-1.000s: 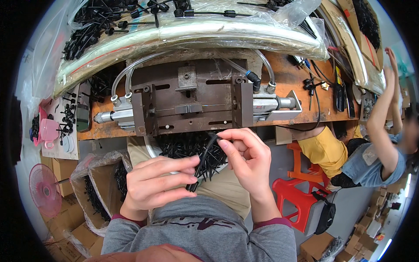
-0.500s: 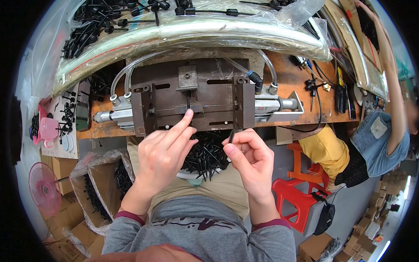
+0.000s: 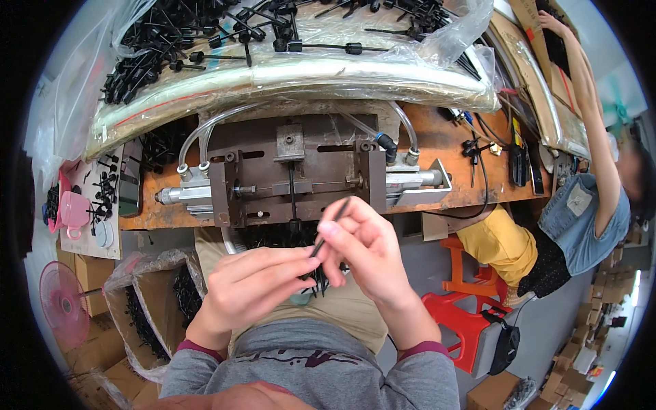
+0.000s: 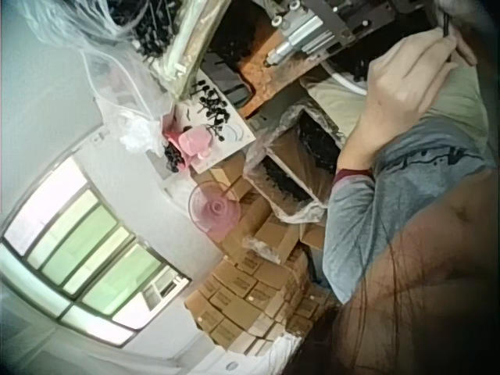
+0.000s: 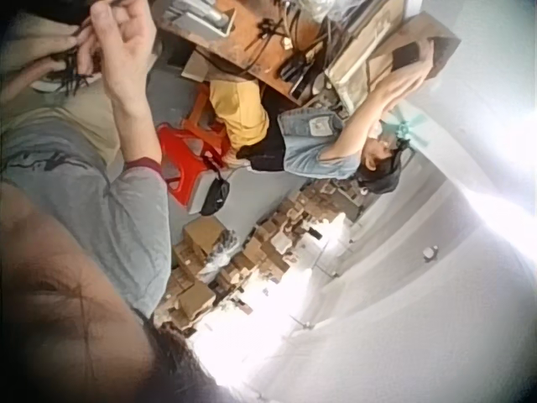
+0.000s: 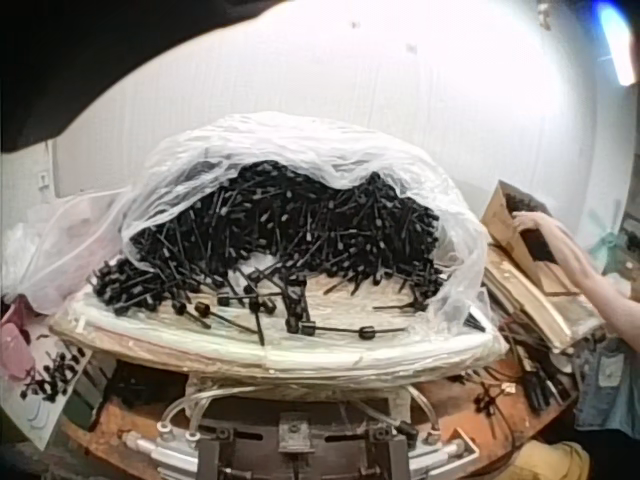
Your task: Assembling black plastic connector components using a manual press machine at a workstation.
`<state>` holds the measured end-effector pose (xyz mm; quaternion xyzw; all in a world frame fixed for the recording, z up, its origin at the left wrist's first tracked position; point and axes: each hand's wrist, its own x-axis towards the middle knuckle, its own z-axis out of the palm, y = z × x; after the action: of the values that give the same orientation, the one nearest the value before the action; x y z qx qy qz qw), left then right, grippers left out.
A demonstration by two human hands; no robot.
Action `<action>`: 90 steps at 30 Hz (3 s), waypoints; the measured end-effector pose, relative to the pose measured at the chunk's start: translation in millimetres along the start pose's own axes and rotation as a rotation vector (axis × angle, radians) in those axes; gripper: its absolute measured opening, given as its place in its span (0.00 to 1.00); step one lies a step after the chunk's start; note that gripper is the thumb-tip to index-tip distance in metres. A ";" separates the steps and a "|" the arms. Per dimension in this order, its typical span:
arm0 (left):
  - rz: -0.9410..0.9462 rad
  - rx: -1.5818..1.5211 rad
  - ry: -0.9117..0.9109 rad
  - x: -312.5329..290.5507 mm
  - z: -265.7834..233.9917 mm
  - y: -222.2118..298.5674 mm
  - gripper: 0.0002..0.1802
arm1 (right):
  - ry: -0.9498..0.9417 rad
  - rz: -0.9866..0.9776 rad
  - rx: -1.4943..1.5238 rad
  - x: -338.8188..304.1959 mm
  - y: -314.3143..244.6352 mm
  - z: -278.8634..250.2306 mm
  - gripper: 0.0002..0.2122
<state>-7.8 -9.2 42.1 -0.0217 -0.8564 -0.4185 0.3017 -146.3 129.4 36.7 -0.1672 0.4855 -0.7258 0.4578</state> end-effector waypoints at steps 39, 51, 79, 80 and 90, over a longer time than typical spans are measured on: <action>-0.092 0.167 0.056 -34.5 22.2 -27.7 0.15 | -0.030 -1.560 -1.920 73.8 -91.0 -20.0 0.12; -0.134 -0.137 0.252 -23.9 -7.9 -6.7 0.20 | -0.360 -1.683 -1.735 44.3 -29.8 -5.0 0.11; -0.119 0.469 -0.126 1.8 8.3 -22.2 0.17 | 0.308 -0.733 -0.391 -12.3 0.0 -10.7 0.16; -0.129 0.407 -0.116 4.6 0.7 -17.7 0.17 | 0.397 -0.830 -0.551 -9.7 2.5 -9.9 0.14; -0.075 0.215 0.263 112.7 -75.8 -49.7 0.11 | 0.028 -0.920 -1.211 7.6 28.9 -5.0 0.13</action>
<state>-76.5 -121.0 102.8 0.0974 -0.8496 -0.3346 0.3959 -139.2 122.7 8.0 -0.5656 0.6862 -0.4523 -0.0690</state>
